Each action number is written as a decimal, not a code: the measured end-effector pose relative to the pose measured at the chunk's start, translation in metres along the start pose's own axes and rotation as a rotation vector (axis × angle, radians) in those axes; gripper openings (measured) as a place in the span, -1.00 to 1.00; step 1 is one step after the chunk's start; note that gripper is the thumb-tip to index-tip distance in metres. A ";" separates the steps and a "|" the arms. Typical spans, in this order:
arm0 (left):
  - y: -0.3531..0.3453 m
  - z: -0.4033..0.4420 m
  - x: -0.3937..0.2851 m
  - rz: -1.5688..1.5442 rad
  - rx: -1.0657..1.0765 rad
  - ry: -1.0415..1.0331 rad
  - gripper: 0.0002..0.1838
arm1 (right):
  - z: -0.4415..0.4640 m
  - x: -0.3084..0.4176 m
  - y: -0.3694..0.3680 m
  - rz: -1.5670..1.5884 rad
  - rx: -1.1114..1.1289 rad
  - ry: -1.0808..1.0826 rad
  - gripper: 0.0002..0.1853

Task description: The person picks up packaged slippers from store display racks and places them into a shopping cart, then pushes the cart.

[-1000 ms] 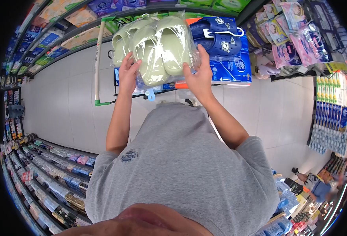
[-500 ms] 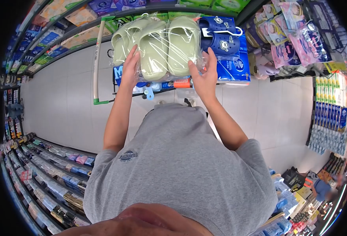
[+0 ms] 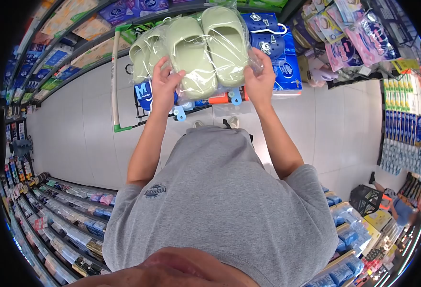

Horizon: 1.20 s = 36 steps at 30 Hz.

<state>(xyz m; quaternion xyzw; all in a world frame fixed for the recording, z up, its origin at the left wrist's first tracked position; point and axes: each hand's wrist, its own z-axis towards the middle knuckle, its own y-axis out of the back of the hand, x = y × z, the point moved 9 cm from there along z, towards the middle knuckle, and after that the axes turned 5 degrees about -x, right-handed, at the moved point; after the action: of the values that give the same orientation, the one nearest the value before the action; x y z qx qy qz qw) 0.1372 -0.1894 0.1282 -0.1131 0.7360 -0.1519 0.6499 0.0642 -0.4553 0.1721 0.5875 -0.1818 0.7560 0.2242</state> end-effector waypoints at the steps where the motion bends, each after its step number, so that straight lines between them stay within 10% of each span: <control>1: -0.001 -0.001 0.009 0.023 0.022 0.029 -0.24 | -0.001 -0.008 0.003 -0.002 -0.006 -0.003 -0.53; 31: 0.028 -0.019 0.024 0.083 -0.015 0.139 -0.42 | -0.025 -0.044 0.027 -0.237 -0.075 -0.172 -0.31; 36: 0.028 -0.026 -0.031 0.481 -0.138 -0.363 -0.62 | -0.042 -0.043 0.031 -0.111 -0.166 -0.148 -0.31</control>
<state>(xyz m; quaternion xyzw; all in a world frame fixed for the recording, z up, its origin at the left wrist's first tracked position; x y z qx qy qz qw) 0.1158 -0.1508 0.1490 -0.0048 0.6222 0.0795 0.7788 0.0227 -0.4638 0.1199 0.6302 -0.2270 0.6794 0.2996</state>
